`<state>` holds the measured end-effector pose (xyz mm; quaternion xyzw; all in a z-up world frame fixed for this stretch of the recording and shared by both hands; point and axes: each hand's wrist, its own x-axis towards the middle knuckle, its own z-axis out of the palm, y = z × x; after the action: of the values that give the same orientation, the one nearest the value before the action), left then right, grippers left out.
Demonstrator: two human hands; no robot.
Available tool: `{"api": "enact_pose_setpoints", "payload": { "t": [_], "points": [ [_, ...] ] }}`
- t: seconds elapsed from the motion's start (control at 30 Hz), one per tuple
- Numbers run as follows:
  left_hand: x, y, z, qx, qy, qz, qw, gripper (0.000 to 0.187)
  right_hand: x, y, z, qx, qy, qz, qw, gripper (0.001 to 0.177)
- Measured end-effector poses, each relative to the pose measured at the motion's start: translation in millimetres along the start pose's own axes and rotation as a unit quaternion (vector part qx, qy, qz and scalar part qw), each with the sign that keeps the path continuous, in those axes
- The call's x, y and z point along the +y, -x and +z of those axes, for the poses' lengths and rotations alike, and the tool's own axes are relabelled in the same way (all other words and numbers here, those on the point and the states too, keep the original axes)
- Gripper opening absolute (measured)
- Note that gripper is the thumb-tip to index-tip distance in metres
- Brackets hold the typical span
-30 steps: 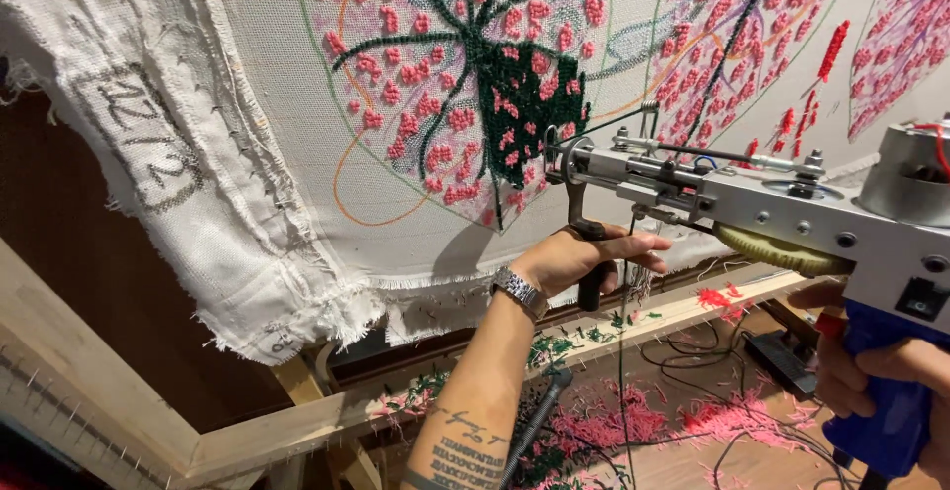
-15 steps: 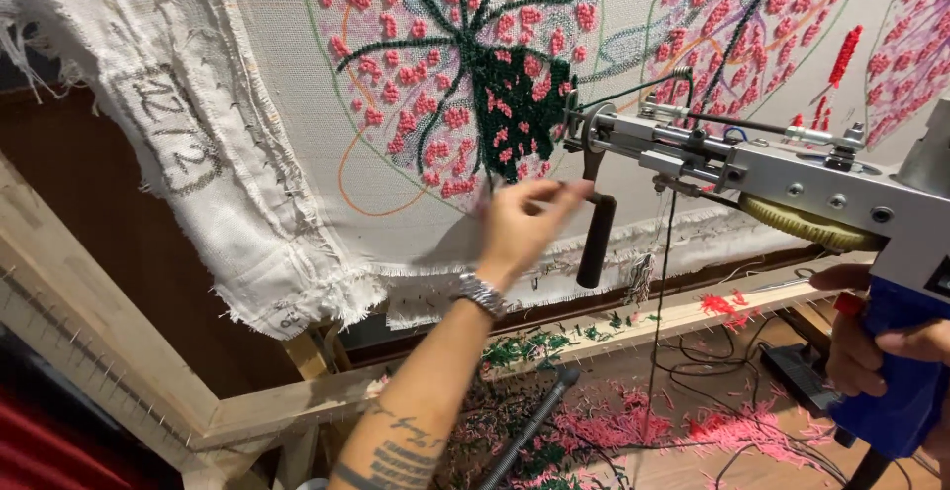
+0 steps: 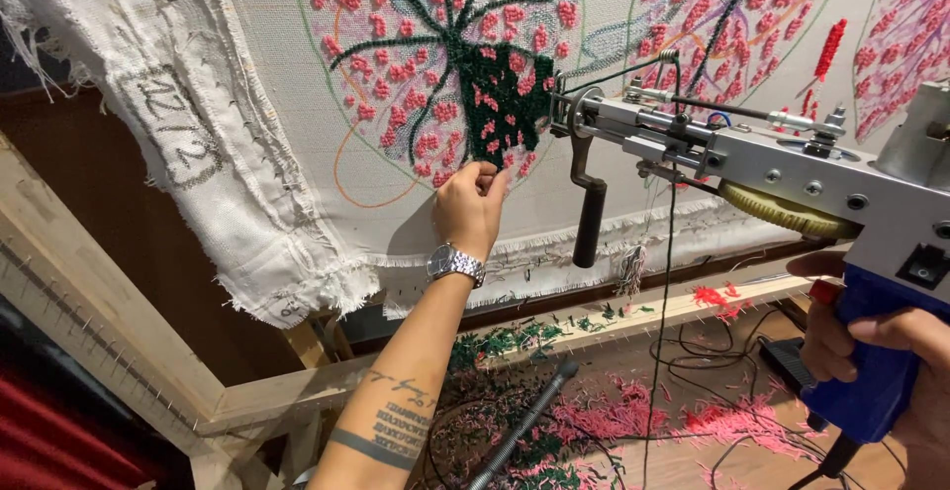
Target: Using a tufting gun to create a patterned rug on a vertical frame.
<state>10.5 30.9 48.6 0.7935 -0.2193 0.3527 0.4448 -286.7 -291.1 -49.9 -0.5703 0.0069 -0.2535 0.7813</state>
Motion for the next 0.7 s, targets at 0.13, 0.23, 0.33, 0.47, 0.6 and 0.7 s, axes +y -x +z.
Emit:
{"api": "enact_pose_setpoints", "payload": {
  "t": [0.13, 0.23, 0.33, 0.47, 0.6, 0.7],
  "points": [
    [-1.6, 5.8, 4.7, -0.001, -0.027, 0.017, 0.999, 0.021, -14.8, 17.0, 24.2, 0.011, 0.015, -0.024, 1.000, 0.074],
    [-10.7, 12.1, 11.6, -0.007, -0.034, 0.050, 0.998, 0.020, -12.9, 18.1, 19.6, 0.014, 0.024, -0.025, 0.999, 0.068],
    [-22.2, 20.6, 17.0, -0.047, -0.040, 0.099, 0.993, 0.018, -9.1, 17.7, 12.5, -0.040, -0.009, -0.027, 0.999, 0.072],
    [-12.0, 25.8, 5.6, -0.027, -0.035, 0.145, 0.988, 0.026, -12.8, 23.7, 23.7, -0.021, 0.003, -0.021, 1.000, 0.068],
    [-1.4, 21.6, -0.7, -0.022, -0.014, 0.094, 0.995, 0.041, -8.3, 20.5, 18.8, -0.027, 0.024, -0.027, 0.999, 0.061],
    [-24.4, 14.6, 17.1, 0.001, -0.100, 0.211, 0.972, 0.047, -13.5, 21.5, 28.5, -0.038, 0.014, -0.046, 0.998, 0.062]
  ]
}}
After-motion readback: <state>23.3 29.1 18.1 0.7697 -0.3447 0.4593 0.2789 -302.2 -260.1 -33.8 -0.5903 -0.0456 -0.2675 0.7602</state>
